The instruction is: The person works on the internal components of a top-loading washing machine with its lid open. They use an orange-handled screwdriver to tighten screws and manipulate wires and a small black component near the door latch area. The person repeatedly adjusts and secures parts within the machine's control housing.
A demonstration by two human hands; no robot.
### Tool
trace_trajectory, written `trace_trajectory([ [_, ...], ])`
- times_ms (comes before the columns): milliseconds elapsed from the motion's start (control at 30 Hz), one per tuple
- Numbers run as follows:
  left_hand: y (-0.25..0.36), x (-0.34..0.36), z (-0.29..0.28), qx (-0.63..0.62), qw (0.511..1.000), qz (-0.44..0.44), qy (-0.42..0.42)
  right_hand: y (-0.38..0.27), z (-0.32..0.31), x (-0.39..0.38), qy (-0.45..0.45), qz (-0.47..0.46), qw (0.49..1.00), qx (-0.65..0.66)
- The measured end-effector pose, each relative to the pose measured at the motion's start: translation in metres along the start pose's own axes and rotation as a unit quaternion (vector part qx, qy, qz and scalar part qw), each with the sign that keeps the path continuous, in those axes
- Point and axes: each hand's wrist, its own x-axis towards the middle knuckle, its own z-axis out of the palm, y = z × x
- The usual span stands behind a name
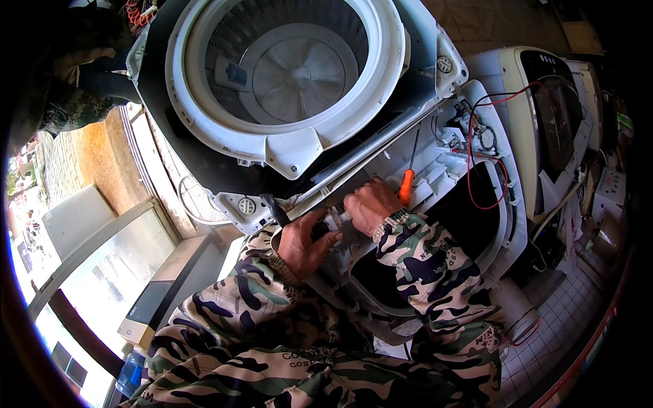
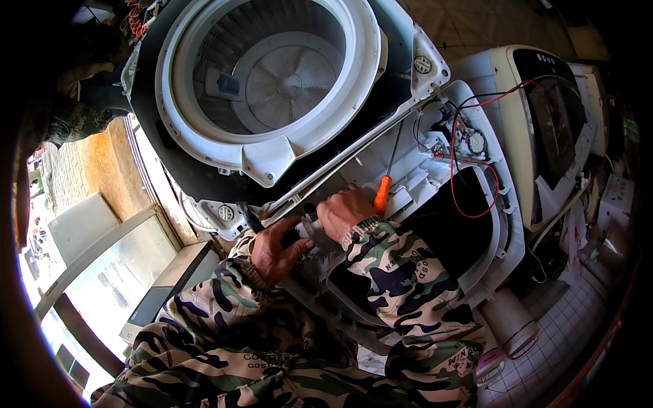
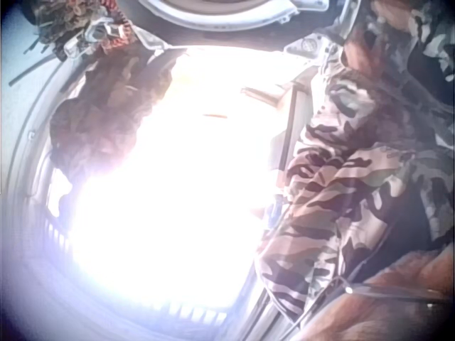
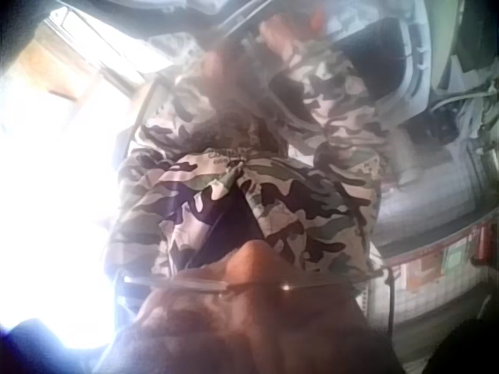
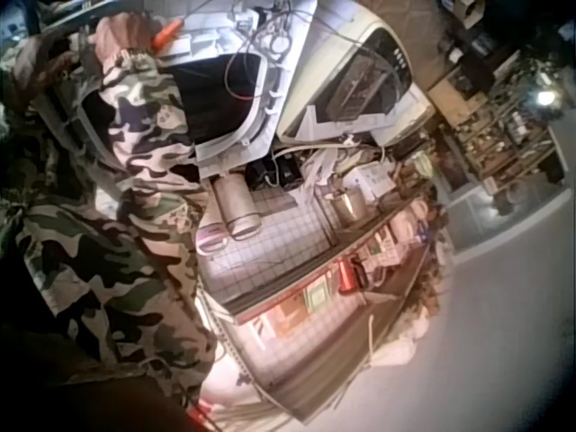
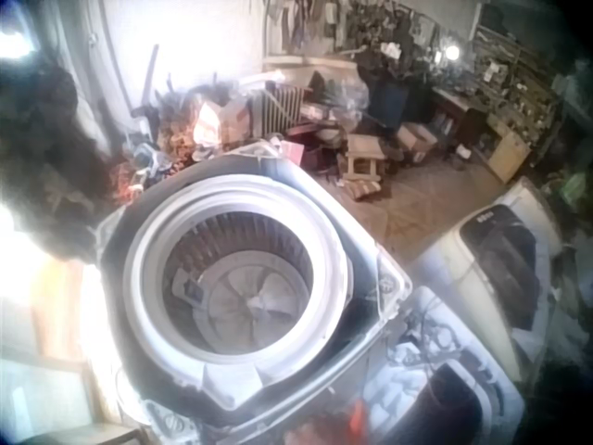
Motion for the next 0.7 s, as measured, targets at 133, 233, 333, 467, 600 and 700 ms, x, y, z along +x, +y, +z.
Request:
trace_trajectory([
  [133, -0.006, -0.001, 0.001, -0.007, 1.0, 0.028, 0.0, -0.001, 0.001, -0.003, 0.002, -0.011, 1.0, -0.006],
  [233, -0.006, -0.002, -0.003, -0.034, 0.999, 0.019, -0.016, 0.002, 0.013, -0.009, 0.083, -0.034, 0.996, 0.019],
  [333, 0.002, -0.002, -0.007, -0.059, 0.997, -0.012, -0.038, 0.008, 0.029, -0.013, 0.16, -0.062, 0.984, 0.049],
  [467, 0.004, -0.003, -0.005, -0.078, 0.997, -0.008, -0.018, 0.007, 0.029, -0.014, 0.198, -0.077, 0.975, 0.065],
  [600, 0.005, -0.004, -0.003, -0.122, 0.991, -0.042, -0.018, 0.006, 0.029, -0.016, 0.225, -0.088, 0.968, 0.068],
  [700, 0.002, -0.003, -0.004, -0.114, 0.992, -0.048, -0.024, 0.004, 0.018, -0.013, 0.129, -0.075, 0.986, 0.07],
])
